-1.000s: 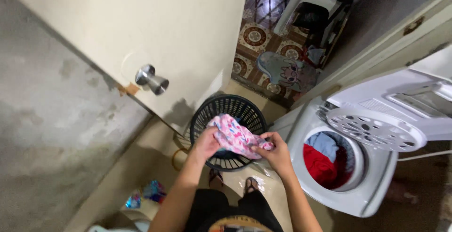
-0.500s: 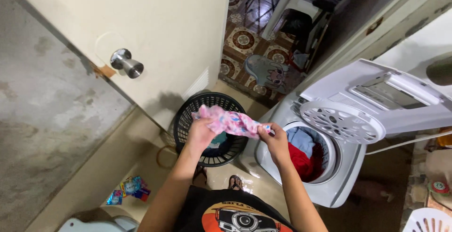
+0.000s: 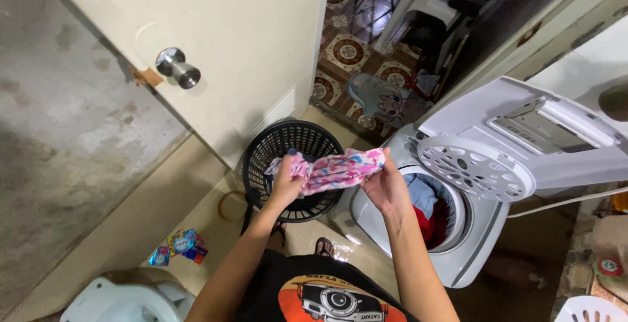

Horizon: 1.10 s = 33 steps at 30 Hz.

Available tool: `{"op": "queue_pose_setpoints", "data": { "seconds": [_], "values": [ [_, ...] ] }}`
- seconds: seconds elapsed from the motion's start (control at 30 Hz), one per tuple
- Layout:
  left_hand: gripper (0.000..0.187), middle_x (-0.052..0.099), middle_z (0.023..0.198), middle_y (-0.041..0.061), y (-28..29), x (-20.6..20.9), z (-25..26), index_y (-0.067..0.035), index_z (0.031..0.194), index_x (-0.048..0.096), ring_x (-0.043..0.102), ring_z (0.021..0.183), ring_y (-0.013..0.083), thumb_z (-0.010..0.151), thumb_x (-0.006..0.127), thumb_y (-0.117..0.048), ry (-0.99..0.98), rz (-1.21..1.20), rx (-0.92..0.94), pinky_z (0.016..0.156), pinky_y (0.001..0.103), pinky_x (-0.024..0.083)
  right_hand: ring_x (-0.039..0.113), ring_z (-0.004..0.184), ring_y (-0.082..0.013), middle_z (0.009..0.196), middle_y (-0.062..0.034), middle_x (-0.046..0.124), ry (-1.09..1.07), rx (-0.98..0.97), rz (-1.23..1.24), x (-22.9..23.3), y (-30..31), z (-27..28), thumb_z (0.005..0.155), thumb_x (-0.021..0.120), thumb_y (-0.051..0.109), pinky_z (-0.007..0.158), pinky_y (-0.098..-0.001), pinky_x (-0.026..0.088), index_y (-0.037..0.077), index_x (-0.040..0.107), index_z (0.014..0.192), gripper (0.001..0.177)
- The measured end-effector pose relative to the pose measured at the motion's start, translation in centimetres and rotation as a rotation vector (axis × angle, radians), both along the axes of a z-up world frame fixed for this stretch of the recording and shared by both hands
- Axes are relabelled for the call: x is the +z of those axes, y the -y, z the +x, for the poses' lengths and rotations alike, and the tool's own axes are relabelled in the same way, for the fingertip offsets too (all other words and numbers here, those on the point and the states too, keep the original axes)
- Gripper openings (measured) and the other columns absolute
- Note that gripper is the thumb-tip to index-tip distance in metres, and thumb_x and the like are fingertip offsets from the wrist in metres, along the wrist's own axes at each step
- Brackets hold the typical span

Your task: Sort clothes from a laundry basket and load them into a portable washing machine.

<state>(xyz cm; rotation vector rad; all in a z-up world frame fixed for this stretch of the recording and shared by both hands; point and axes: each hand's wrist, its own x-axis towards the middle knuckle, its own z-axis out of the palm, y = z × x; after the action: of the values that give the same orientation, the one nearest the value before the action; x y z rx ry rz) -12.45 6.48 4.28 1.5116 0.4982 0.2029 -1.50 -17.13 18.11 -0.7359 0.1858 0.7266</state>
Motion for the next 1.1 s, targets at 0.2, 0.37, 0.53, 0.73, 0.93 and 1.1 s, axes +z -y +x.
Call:
{"op": "queue_pose_setpoints", "data": {
  "seconds": [0.2, 0.37, 0.53, 0.73, 0.93, 1.1],
  "values": [
    [0.023, 0.059, 0.121, 0.024, 1.3, -0.8, -0.3, -0.004, 0.109, 0.064, 0.065, 0.106, 0.0373, 0.092, 0.073, -0.014, -0.176, 0.837, 0.032, 0.089, 0.041, 0.055, 0.073, 0.105, -0.0334, 0.111, -0.0246, 0.073, -0.073, 0.07, 0.016, 1.2, -1.6, -0.9, 0.1, 0.047, 0.053, 0.095, -0.0479, 0.059, 0.0, 0.065, 0.102, 0.055],
    [0.024, 0.073, 0.108, 0.024, -0.5, -0.8, 1.7, -0.001, 0.114, 0.064, 0.075, 0.098, 0.0358, 0.103, 0.049, -0.016, -0.298, -0.388, 0.179, 0.086, 0.048, 0.06, 0.072, 0.083, -0.0272, 0.087, -0.0104, 0.072, -0.156, 0.033, 0.04, -2.1, -1.5, 0.0, 0.105, 0.06, 0.05, 0.083, -0.0457, 0.059, 0.011, 0.064, 0.092, 0.041],
    [0.033, 0.071, 0.101, 0.012, -3.3, 2.0, 2.4, -0.006, 0.108, 0.066, 0.071, 0.101, 0.0243, 0.106, 0.048, -0.035, -0.202, -1.113, -0.016, 0.092, 0.043, 0.06, 0.071, 0.081, -0.0246, 0.083, -0.0073, 0.071, -0.114, -0.029, -0.029, -2.4, -0.9, 1.9, 0.101, 0.058, 0.051, 0.083, -0.0446, 0.061, 0.015, 0.062, 0.089, 0.038],
    [0.042, 0.072, 0.091, 0.013, -5.0, 9.6, 1.2, -0.008, 0.101, 0.068, 0.069, 0.087, 0.0225, 0.102, 0.044, -0.043, -0.305, -1.08, 0.186, 0.081, 0.04, 0.059, 0.073, 0.089, -0.0193, 0.092, -0.0045, 0.072, -0.143, -0.133, 0.055, -4.0, -0.9, 4.3, 0.106, 0.051, 0.052, 0.088, -0.0422, 0.06, 0.013, 0.063, 0.094, 0.043],
    [0.034, 0.07, 0.09, 0.011, -7.1, 3.5, 0.5, -0.009, 0.09, 0.061, 0.069, 0.087, 0.0242, 0.092, 0.053, -0.042, -0.035, -1.238, -0.134, 0.08, 0.041, 0.06, 0.071, 0.086, -0.021, 0.092, -0.0078, 0.074, -0.074, 0.026, 0.248, -2.5, -2.4, 4.5, 0.107, 0.054, 0.052, 0.083, -0.0404, 0.06, 0.012, 0.066, 0.093, 0.044],
    [0.047, 0.069, 0.098, 0.014, -6.6, 2.2, 1.2, -0.005, 0.1, 0.06, 0.066, 0.093, 0.0265, 0.091, 0.053, -0.051, -0.16, -1.199, 0.018, 0.086, 0.043, 0.055, 0.071, 0.088, -0.0215, 0.096, -0.0061, 0.078, 0.888, 0.734, -0.387, 1.6, -5.9, 1.6, 0.09, 0.065, 0.029, 0.085, -0.0371, 0.057, 0.008, 0.076, 0.106, 0.028]
  ]
}}
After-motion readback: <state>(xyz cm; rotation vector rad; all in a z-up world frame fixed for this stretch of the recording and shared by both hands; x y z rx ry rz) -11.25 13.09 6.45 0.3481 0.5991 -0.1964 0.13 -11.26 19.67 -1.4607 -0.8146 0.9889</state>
